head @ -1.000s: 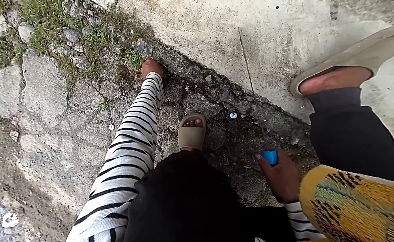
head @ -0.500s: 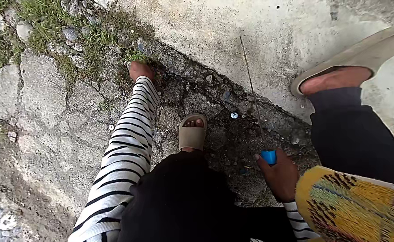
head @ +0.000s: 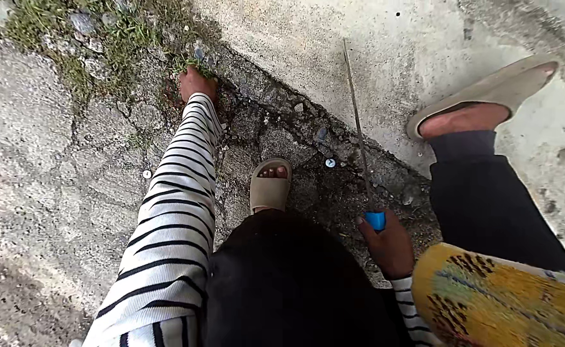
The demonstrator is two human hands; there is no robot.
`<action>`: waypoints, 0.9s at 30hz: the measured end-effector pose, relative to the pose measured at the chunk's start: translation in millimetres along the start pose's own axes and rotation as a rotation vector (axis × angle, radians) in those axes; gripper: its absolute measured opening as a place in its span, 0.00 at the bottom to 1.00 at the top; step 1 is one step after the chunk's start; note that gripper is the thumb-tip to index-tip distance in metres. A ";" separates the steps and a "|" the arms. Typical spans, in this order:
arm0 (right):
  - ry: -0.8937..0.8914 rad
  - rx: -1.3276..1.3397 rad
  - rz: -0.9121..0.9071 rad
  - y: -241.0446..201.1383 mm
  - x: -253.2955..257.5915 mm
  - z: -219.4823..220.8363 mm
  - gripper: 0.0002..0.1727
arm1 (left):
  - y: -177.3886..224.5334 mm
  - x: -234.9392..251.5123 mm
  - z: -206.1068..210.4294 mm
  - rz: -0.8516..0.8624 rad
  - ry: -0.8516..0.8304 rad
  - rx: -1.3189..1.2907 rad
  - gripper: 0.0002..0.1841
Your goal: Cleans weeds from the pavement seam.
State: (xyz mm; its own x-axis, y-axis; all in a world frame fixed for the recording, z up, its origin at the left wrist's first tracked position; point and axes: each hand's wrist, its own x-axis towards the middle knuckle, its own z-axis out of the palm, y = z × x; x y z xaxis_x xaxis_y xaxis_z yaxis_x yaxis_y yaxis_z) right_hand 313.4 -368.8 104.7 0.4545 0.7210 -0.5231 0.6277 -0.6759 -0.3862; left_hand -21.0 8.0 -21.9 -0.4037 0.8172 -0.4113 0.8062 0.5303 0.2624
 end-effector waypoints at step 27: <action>-0.054 -0.005 -0.035 14.2 8.8 6.1 0.29 | -69.0 18.1 -39.7 -0.085 0.152 -0.005 0.26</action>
State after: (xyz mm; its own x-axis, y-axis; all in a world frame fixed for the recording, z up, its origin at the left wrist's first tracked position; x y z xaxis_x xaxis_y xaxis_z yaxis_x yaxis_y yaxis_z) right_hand 322.4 -373.0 90.0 0.3980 0.7346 -0.5495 0.6456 -0.6498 -0.4011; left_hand -101.2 -4.8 -12.8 -0.5319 0.7936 -0.2955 0.7642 0.6001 0.2363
